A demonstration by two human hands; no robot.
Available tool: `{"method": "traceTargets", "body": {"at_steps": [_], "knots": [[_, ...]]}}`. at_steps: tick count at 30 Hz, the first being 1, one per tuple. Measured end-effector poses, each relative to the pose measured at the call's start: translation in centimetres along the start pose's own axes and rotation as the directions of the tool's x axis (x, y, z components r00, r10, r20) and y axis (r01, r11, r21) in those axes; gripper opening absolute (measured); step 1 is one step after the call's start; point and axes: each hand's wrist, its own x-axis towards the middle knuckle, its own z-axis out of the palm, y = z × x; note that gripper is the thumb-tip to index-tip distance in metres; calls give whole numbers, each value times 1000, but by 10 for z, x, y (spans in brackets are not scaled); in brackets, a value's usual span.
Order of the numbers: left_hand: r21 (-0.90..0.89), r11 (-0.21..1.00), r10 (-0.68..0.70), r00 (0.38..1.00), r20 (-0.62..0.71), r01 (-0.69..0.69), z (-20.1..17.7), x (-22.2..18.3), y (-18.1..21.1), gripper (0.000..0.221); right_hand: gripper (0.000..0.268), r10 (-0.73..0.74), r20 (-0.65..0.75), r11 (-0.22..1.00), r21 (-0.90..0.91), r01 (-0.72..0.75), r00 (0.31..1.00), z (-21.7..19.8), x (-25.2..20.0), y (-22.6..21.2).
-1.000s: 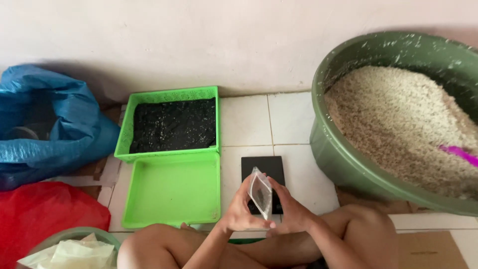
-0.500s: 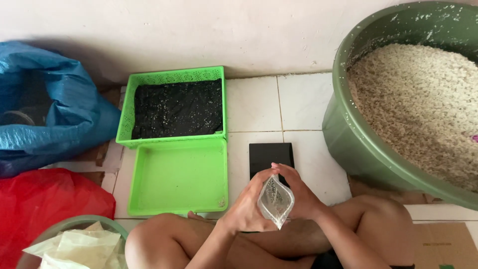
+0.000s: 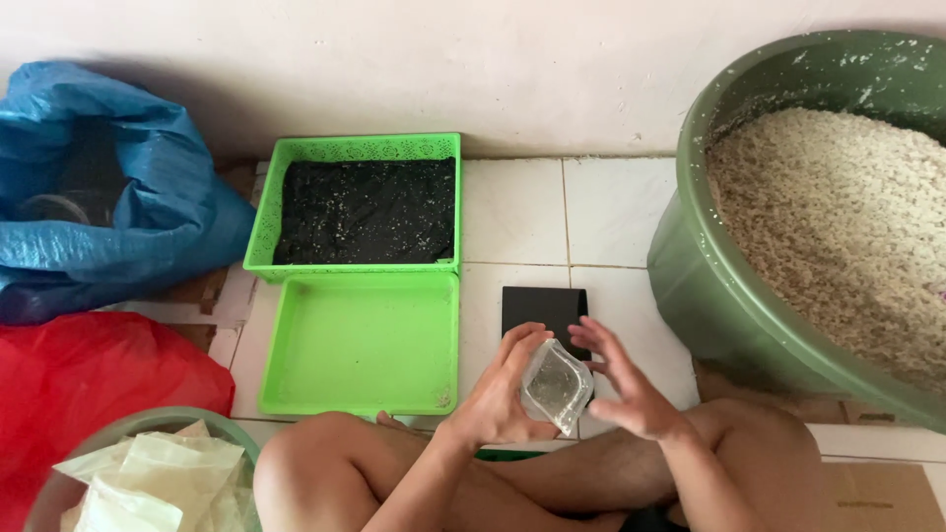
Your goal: Scoop granular food material into small containers and weigh them on a digital scale
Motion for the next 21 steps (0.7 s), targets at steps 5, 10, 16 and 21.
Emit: {"method": "traceTargets", "body": {"at_steps": [5,10,16,21], "knots": [[58,998,34,999,4,-34,5,-2,-5,105,78,89,-274,976,-167,-138,958,16,-1,-66],[49,997,55,998,34,-56,12,-5,-9,104,62,-50,-468,736,-614,-285,882,44,8,-87],[125,992,29,1000,5,-30,22,-11,-21,105,33,-101,-493,687,-662,-298,864,50,16,-83],[205,970,144,989,-32,-135,26,-8,-22,108,27,-322,-436,664,-737,-128,840,51,13,-82]]}}
